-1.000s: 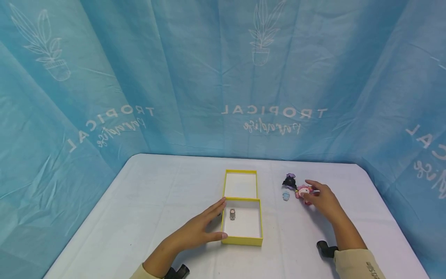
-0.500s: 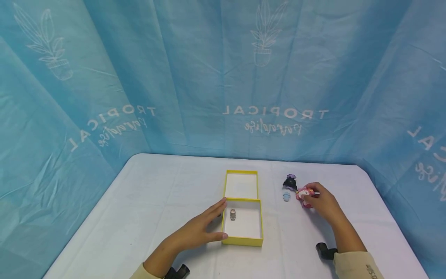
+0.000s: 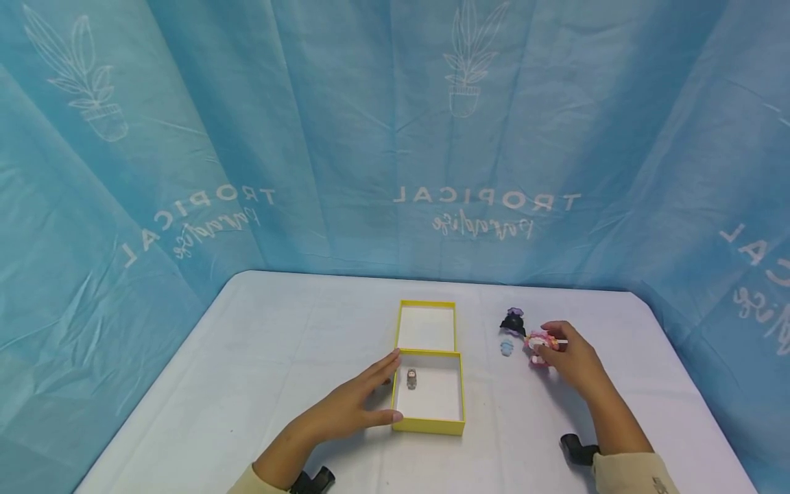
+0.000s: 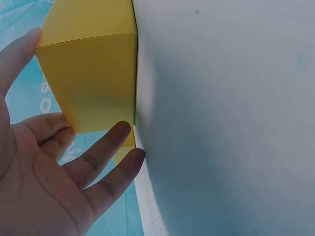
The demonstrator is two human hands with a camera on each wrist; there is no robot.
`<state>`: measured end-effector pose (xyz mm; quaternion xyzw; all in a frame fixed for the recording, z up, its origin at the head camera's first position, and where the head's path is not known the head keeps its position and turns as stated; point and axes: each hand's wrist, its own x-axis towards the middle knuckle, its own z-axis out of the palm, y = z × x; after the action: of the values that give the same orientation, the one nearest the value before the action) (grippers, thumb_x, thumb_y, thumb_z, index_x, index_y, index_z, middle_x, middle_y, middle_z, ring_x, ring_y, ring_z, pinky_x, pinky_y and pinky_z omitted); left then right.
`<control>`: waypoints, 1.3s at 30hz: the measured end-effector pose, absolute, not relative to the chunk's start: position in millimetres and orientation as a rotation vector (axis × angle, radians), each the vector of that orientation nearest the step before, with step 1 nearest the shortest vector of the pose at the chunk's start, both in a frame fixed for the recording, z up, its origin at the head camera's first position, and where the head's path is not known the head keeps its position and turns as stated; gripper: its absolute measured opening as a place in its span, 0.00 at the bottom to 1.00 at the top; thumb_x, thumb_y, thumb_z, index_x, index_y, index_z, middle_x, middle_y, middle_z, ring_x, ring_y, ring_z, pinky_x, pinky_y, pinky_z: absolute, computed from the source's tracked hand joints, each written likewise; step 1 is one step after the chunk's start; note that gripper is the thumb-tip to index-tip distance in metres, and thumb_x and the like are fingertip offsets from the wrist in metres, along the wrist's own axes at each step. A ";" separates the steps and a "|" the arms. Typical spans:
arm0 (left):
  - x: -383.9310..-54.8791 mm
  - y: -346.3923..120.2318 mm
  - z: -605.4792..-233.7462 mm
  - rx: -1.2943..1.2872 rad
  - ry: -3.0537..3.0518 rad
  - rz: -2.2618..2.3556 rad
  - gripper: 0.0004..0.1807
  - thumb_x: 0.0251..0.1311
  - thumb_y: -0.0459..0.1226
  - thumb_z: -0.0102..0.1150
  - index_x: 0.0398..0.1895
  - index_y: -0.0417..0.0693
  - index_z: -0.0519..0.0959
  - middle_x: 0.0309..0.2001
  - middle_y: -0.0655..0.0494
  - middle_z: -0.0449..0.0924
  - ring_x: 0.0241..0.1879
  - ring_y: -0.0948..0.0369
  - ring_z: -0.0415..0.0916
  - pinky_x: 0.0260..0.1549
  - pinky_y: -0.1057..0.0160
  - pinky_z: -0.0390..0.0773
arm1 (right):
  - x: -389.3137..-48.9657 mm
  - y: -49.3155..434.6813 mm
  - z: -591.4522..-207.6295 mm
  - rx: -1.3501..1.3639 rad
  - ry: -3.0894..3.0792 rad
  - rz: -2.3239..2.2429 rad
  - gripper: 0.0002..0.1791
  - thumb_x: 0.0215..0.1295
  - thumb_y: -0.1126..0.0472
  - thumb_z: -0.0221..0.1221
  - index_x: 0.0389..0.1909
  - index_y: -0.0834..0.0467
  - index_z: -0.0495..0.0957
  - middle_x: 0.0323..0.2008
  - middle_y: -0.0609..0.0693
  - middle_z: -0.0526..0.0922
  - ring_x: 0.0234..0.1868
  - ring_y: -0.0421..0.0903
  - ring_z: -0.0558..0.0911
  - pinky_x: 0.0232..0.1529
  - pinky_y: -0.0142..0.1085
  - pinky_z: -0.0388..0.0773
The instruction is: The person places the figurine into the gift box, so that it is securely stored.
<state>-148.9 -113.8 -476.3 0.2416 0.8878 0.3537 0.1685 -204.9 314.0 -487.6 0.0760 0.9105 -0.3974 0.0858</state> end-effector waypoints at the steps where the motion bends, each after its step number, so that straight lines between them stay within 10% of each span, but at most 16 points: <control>1: -148.9 -113.8 -476.4 0.685 2.524 1.006 0.53 0.57 0.68 0.60 0.82 0.72 0.45 0.83 0.71 0.39 0.82 0.54 0.45 0.76 0.40 0.57 | -204.2 313.4 -486.6 0.230 2.711 -1.184 0.38 0.72 0.43 0.58 0.73 0.58 0.60 0.70 0.68 0.65 0.65 0.68 0.70 0.60 0.62 0.77; 39: -150.5 -114.2 -476.7 0.679 2.512 0.997 0.54 0.57 0.68 0.60 0.82 0.72 0.44 0.83 0.71 0.38 0.82 0.53 0.45 0.75 0.39 0.57 | -180.0 260.4 -462.5 0.101 2.665 -1.396 0.37 0.65 0.37 0.64 0.68 0.53 0.72 0.62 0.59 0.78 0.58 0.53 0.80 0.58 0.50 0.83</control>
<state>-150.5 -114.2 -476.7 0.2398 0.8873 0.3523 0.1763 -180.0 260.4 -462.5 0.0336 0.8834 -0.4628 0.0654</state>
